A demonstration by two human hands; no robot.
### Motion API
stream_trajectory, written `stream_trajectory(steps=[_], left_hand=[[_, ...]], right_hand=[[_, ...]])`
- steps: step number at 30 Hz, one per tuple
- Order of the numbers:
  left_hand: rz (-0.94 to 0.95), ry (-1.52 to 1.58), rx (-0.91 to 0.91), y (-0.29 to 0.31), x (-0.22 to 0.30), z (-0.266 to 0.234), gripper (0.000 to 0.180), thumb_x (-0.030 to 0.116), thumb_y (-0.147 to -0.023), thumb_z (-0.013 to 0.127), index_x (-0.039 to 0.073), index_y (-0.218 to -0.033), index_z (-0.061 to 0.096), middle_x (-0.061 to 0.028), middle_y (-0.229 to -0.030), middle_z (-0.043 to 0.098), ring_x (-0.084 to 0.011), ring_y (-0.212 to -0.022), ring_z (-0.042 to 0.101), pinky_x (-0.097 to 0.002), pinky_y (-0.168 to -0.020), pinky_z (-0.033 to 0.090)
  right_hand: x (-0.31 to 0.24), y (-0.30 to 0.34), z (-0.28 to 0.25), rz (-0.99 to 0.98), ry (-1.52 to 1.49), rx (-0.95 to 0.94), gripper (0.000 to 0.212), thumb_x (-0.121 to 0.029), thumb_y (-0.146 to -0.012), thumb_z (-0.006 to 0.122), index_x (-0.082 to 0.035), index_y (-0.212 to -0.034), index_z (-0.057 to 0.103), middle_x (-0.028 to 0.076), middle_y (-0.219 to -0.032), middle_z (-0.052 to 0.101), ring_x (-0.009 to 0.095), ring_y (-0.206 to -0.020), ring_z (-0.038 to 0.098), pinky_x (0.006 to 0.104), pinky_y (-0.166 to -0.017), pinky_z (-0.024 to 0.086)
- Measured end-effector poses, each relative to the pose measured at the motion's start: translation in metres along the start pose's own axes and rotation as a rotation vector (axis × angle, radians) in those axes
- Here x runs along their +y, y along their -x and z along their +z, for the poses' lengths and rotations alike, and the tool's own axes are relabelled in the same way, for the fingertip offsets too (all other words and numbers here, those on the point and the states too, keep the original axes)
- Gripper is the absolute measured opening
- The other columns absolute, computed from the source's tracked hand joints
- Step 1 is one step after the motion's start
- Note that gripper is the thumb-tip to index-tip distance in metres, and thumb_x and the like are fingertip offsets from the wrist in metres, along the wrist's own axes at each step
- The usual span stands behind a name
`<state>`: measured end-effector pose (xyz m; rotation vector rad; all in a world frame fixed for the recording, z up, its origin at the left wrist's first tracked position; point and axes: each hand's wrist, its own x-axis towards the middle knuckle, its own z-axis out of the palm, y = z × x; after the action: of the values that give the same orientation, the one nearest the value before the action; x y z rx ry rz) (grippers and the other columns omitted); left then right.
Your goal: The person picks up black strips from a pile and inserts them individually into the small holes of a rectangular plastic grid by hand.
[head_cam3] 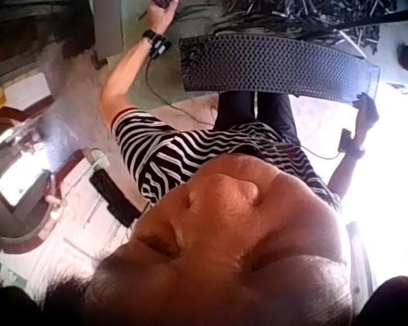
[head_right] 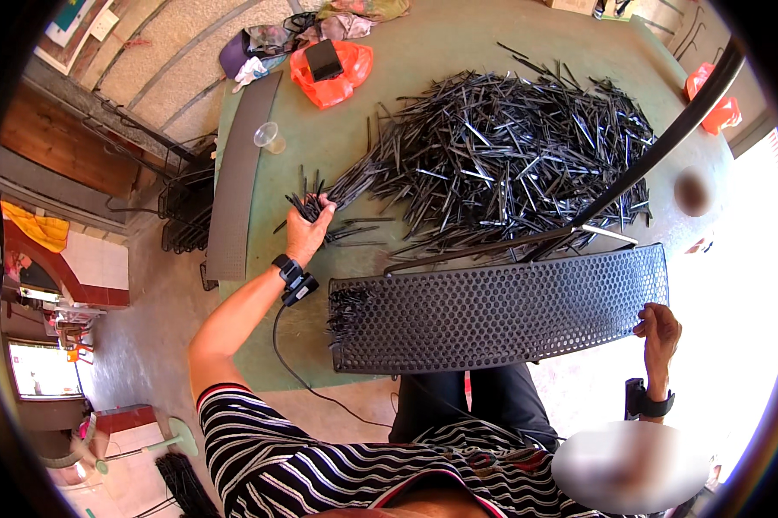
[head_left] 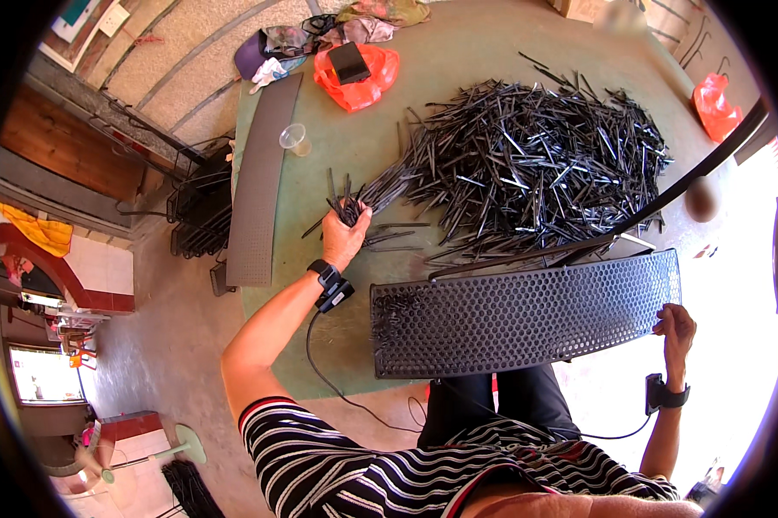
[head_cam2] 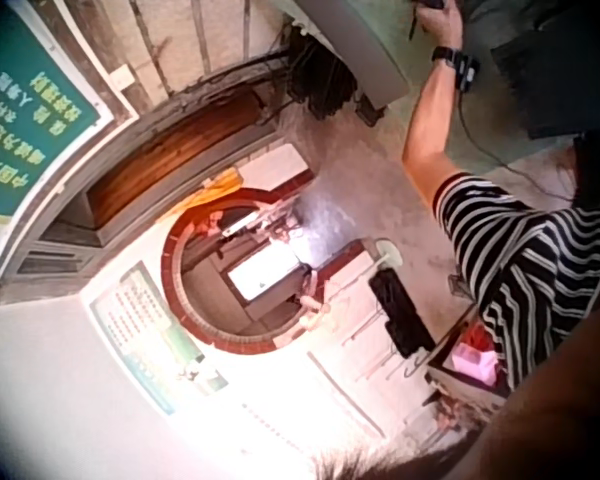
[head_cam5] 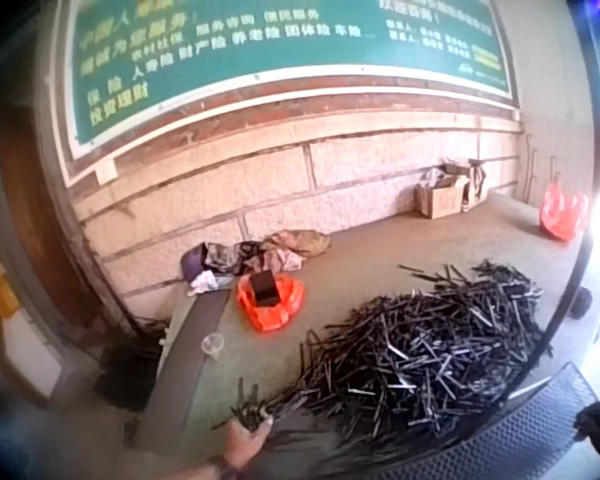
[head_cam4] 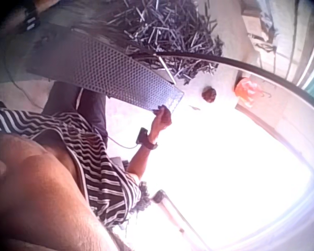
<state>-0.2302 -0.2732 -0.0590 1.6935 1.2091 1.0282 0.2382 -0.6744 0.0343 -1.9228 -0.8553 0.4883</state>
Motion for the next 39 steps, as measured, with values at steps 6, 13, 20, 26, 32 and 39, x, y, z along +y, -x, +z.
stream_trajectory(steps=[6, 13, 20, 26, 32, 39], left_hand=[[-0.227, 0.455, 0.186, -0.025, 0.02, -0.006, 0.023, 0.017, -0.086, 0.063, 0.001, -0.071, 0.056, -0.0065, -0.059, 0.057, -0.0182, -0.048, 0.059, -0.0297, -0.047, 0.045], [-0.617, 0.853, 0.286, -0.049, 0.068, -0.05, 0.018, 0.015, -0.085, 0.062, 0.003, -0.079, 0.051, -0.0073, -0.062, 0.049, -0.0229, -0.053, 0.053, -0.04, -0.05, 0.046], [-0.571, 1.163, 0.306, 0.019, 0.162, -0.059, 0.011, 0.013, -0.086, 0.059, 0.007, -0.084, 0.051, -0.0074, -0.063, 0.05, -0.0235, -0.063, 0.054, -0.0404, -0.062, 0.046], [-0.349, 1.152, 0.072, 0.097, 0.175, -0.07, 0.02, 0.02, -0.089, 0.057, 0.005, -0.077, 0.049, -0.0075, -0.064, 0.05, -0.0259, -0.064, 0.054, -0.0388, -0.064, 0.047], [-0.564, 1.256, 0.095, 0.19, 0.196, -0.026, 0.019, 0.017, -0.088, 0.059, 0.003, -0.079, 0.051, -0.0075, -0.074, 0.055, -0.0206, -0.069, 0.054, -0.0362, -0.068, 0.049], [-0.619, 1.357, -0.001, 0.276, 0.136, -0.03, 0.012, 0.014, -0.088, 0.056, 0.007, -0.098, 0.053, -0.014, -0.103, 0.061, -0.0263, -0.092, 0.059, -0.0461, -0.08, 0.049]], right_hand=[[-0.025, 0.005, 0.008, -0.023, 0.048, -0.002, 0.016, -0.01, -0.09, 0.055, 0.003, -0.095, 0.06, 0.006, -0.073, 0.061, 0.008, -0.055, 0.055, 0.02, -0.05, 0.043], [-0.075, 0.034, 0.068, -0.167, -0.061, -0.108, 0.01, -0.001, -0.085, 0.055, 0.003, -0.092, 0.061, 0.007, -0.077, 0.063, 0.011, -0.061, 0.06, 0.022, -0.057, 0.049], [-0.15, 0.096, 0.143, -0.275, -0.323, -0.371, 0.014, 0.0, -0.084, 0.057, 0.004, -0.096, 0.06, 0.008, -0.086, 0.062, 0.014, -0.078, 0.063, 0.0239, -0.068, 0.049], [-0.19, 0.115, 0.214, 0.03, -0.748, -0.861, 0.043, -0.028, -0.092, 0.052, 0.004, -0.12, 0.049, 0.013, -0.1, 0.062, 0.019, -0.091, 0.06, 0.0291, -0.079, 0.048], [-0.207, 0.125, 0.257, 0.164, -0.871, -0.785, 0.036, -0.029, -0.092, 0.052, 0.004, -0.106, 0.056, 0.008, -0.09, 0.063, 0.017, -0.09, 0.059, 0.0281, -0.077, 0.046], [-0.191, 0.165, 0.284, -0.401, -0.457, -0.685, 0.023, -0.012, -0.085, 0.054, 0.005, -0.069, 0.057, 0.016, -0.061, 0.06, 0.022, -0.051, 0.061, 0.0337, -0.047, 0.045]])
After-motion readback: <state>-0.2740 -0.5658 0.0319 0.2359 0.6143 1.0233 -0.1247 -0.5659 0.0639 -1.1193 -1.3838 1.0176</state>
